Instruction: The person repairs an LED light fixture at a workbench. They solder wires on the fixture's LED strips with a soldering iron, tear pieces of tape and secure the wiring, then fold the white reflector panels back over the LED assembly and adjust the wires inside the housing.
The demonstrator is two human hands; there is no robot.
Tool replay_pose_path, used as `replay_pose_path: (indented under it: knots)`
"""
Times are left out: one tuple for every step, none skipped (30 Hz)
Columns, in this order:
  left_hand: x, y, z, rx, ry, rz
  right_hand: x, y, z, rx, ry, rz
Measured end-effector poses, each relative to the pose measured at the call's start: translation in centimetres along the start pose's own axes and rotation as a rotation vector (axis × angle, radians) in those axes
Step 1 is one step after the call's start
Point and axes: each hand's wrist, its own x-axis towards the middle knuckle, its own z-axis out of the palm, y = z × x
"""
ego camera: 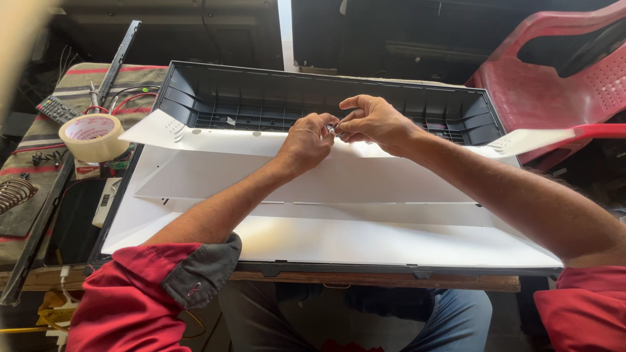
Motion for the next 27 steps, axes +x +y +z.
replay_pose_path:
  knots:
    - [0.0, -0.2, 0.3, 0.056, 0.021, 0.062, -0.1, -0.1, -0.1, 0.017, 0.001, 0.012]
    - [0.0, -0.4, 0.6, 0.051, 0.037, 0.081, -0.2, -0.1, -0.1, 0.037, 0.003, 0.024]
    - [0.0, -0.6, 0.9, 0.043, 0.055, 0.098, -0.2, -0.1, -0.2, 0.068, 0.014, 0.031]
    - [0.0, -0.7, 1.1, 0.036, 0.074, 0.115, -0.1, 0.0, -0.2, 0.098, 0.024, 0.037]
    - [0.1, -0.9, 1.2, 0.003, 0.077, 0.098, 0.1, 0.1, -0.3, 0.127, 0.035, 0.040]
    - [0.2, -1.1, 1.3, -0.029, 0.081, 0.081, 0.3, 0.2, -0.4, 0.130, 0.026, 0.024]
    - [0.2, -1.2, 1.4, -0.063, 0.084, 0.064, 0.4, 0.4, -0.4, 0.133, 0.017, 0.011]
    - [0.3, -1.4, 1.5, -0.043, 0.081, 0.058, 0.5, 0.6, -0.5, 0.134, 0.008, -0.003]
    - [0.5, -1.5, 1.6, -0.022, 0.081, 0.054, 0.5, 0.8, -0.7, 0.051, -0.001, -0.063]
    - [0.7, -1.6, 1.7, -0.001, 0.081, 0.049, 0.4, 1.1, -0.7, -0.032, -0.009, -0.122]
    - [0.7, -1.7, 1.8, -0.003, 0.080, 0.038, 0.2, 1.4, -0.8, -0.115, -0.017, -0.177]
    - [0.8, -1.8, 1.9, -0.006, 0.079, 0.026, 0.0, 1.6, -0.8, -0.228, 0.015, -0.219]
    - [0.8, -1.9, 2.0, -0.008, 0.079, 0.016, -0.2, 1.8, -0.8, -0.342, 0.048, -0.262]
    - [0.8, -2.0, 2.1, -0.006, 0.104, 0.028, -0.4, 2.0, -0.8, -0.455, 0.082, -0.304]
    - [0.7, -2.0, 2.1, -0.003, 0.129, 0.040, -0.5, 2.1, -0.7, -0.540, 0.048, -0.245]
    - [0.7, -2.1, 2.1, 0.000, 0.155, 0.052, -0.7, 2.3, -0.6, -0.624, 0.013, -0.185]
    - [0.6, -2.1, 2.1, -0.020, 0.164, 0.064, -0.8, 2.4, -0.4, -0.708, -0.022, -0.125]
    - [0.6, -2.0, 2.0, -0.037, 0.174, 0.073, -1.0, 2.8, 0.0, -0.804, 0.015, -0.248]
    - [0.4, -2.1, 1.8, -0.049, 0.187, 0.078, -1.1, 3.1, 0.6, -0.896, 0.047, -0.378]
    - [0.3, -2.0, 1.7, -0.049, 0.176, 0.059, -1.1, 3.4, 1.0, -0.988, 0.078, -0.515]
    - [0.3, -1.8, 1.5, -0.049, 0.167, 0.040, -1.0, 3.7, 1.4, -1.001, 0.096, -0.529]
    - [0.4, -1.7, 1.4, -0.050, 0.160, 0.023, -0.9, 3.9, 1.8, -1.015, 0.117, -0.544]
    - [0.4, -1.6, 1.3, -0.054, 0.182, 0.035, -0.7, 3.9, 2.0, -1.029, 0.138, -0.558]
    - [0.4, -1.5, 1.2, -0.059, 0.200, 0.049, -0.5, 3.9, 2.1, -0.908, 0.139, -0.572]
    - [0.3, -1.5, 1.2, -0.066, 0.215, 0.064, -0.3, 3.8, 2.2, -0.785, 0.140, -0.580]
    - [0.3, -1.5, 1.1, -0.048, 0.191, 0.025, -0.2, 3.6, 2.2, -0.663, 0.142, -0.582]
    - [0.3, -1.5, 1.2, -0.033, 0.166, -0.012, 0.0, 3.2, 2.1, -0.545, 0.152, -0.514]
